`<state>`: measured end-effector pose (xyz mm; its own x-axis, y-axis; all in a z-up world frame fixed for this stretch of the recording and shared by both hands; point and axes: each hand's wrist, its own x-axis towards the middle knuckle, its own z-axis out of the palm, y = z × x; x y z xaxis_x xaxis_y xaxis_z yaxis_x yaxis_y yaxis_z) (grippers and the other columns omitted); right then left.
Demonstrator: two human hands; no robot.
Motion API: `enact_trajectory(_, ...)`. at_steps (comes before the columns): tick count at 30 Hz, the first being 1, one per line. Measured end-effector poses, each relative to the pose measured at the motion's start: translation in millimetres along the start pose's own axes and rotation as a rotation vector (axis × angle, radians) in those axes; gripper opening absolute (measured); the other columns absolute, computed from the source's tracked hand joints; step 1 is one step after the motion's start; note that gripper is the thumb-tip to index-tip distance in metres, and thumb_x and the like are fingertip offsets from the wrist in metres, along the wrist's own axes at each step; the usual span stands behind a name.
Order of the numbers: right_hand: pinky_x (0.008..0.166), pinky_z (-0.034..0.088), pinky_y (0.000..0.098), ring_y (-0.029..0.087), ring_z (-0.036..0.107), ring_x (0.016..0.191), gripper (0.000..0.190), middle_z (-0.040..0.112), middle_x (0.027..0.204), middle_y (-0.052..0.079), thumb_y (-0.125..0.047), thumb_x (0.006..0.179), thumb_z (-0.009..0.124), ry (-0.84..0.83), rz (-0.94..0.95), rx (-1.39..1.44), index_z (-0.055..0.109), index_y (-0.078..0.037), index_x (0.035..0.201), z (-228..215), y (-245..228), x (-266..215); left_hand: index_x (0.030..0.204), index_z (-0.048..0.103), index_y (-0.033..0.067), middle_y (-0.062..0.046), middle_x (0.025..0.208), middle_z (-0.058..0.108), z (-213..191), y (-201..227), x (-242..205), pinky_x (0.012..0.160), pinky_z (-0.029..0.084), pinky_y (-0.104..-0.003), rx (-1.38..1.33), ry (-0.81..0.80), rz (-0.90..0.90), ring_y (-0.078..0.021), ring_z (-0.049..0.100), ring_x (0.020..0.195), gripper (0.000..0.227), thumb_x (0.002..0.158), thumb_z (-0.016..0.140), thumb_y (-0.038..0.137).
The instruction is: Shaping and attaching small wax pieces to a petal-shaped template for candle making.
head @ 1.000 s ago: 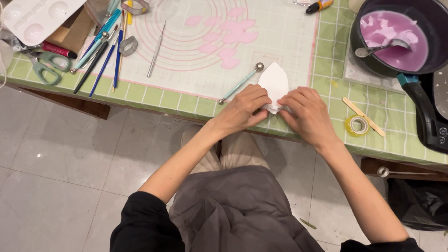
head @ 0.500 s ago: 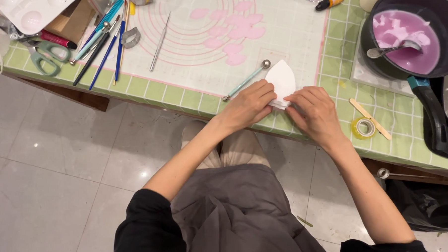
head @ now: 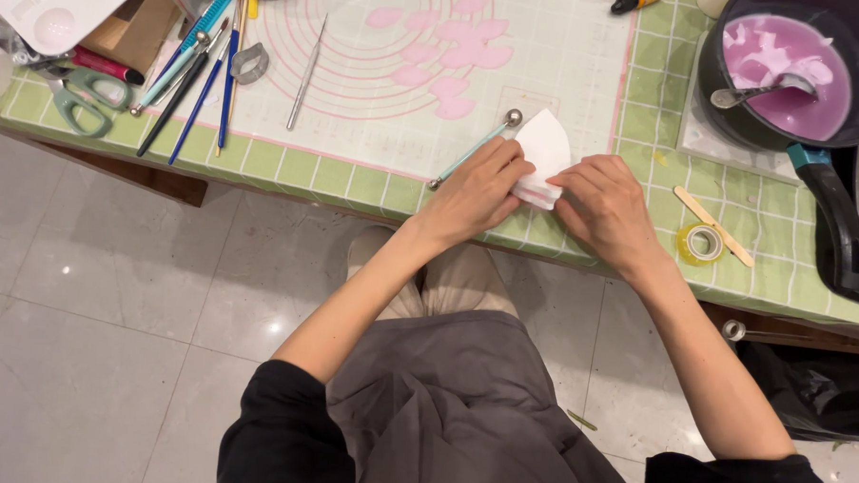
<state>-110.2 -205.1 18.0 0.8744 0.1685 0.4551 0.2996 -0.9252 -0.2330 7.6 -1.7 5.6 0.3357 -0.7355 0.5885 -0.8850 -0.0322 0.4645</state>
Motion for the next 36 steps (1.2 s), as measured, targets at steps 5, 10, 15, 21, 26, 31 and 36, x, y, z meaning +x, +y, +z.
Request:
enact_trajectory(5,0.1,0.051,0.0443,0.032,0.064,0.108,0.031,0.07,0.103,0.01,-0.003,0.077,0.081,0.016,0.001,0.007,0.073,-0.005,0.107,-1,1,-1,0.099,0.065,-0.0013,-0.01,0.105,0.058,12,-17,0,0.092,0.05,-0.039,0.08,-0.022,0.133,-0.0277,0.059,0.104,0.028,0.075,0.077,0.002)
enact_trajectory(10,0.102,0.051,0.0459,0.034,0.063,0.11,0.035,0.07,0.105,0.01,-0.005,0.075,0.082,0.054,0.006,0.019,0.072,-0.005,0.108,3,1,-1,0.096,0.064,-0.0003,-0.008,0.1,0.057,19,-28,0,0.089,0.049,-0.039,0.035,-0.024,0.194,-0.0273,0.058,0.099,0.025,0.075,0.077,0.002)
enact_trajectory(15,0.097,0.05,0.0455,0.032,0.061,0.107,0.036,0.067,0.105,0.011,-0.005,0.075,0.083,-0.015,0.024,0.017,0.07,-0.004,0.108,2,-1,4,0.1,0.063,-0.0011,-0.01,0.104,0.058,16,-27,0,0.091,0.05,-0.04,-0.025,0.009,0.173,-0.0282,0.058,0.101,0.028,0.076,0.077,0.0)
enact_trajectory(21,0.094,0.05,0.0445,0.031,0.062,0.104,0.032,0.068,0.103,0.01,-0.005,0.075,0.081,-0.029,0.004,0.005,0.07,-0.005,0.105,-2,0,8,0.109,0.063,-0.0028,-0.012,0.108,0.057,6,-15,4,0.092,0.05,-0.039,-0.027,0.031,0.116,-0.0303,0.057,0.107,0.043,0.069,0.078,0.003)
enact_trajectory(26,0.095,0.05,0.0442,0.031,0.062,0.106,0.033,0.069,0.103,0.009,-0.006,0.075,0.081,-0.018,0.016,0.029,0.071,-0.006,0.106,0,5,6,0.103,0.063,0.0007,-0.009,0.107,0.057,21,-26,3,0.092,0.05,-0.039,0.065,-0.009,0.159,-0.028,0.057,0.103,0.035,0.074,0.08,0.004)
enact_trajectory(31,0.092,0.05,0.0433,0.031,0.062,0.103,0.034,0.067,0.101,0.009,-0.006,0.075,0.083,0.004,0.058,0.075,0.07,-0.005,0.107,0,5,8,0.097,0.06,0.0011,-0.01,0.106,0.056,25,-30,6,0.091,0.049,-0.04,0.061,0.005,0.207,-0.0288,0.057,0.102,0.032,0.075,0.082,0.005)
enact_trajectory(36,0.091,0.05,0.0433,0.031,0.059,0.101,0.037,0.064,0.101,0.011,0.0,0.072,0.081,-0.047,0.042,0.052,0.069,-0.003,0.106,-2,0,13,0.098,0.059,0.001,-0.011,0.106,0.056,27,-32,6,0.091,0.049,-0.041,0.01,-0.001,0.167,-0.0294,0.057,0.103,0.034,0.073,0.082,0.003)
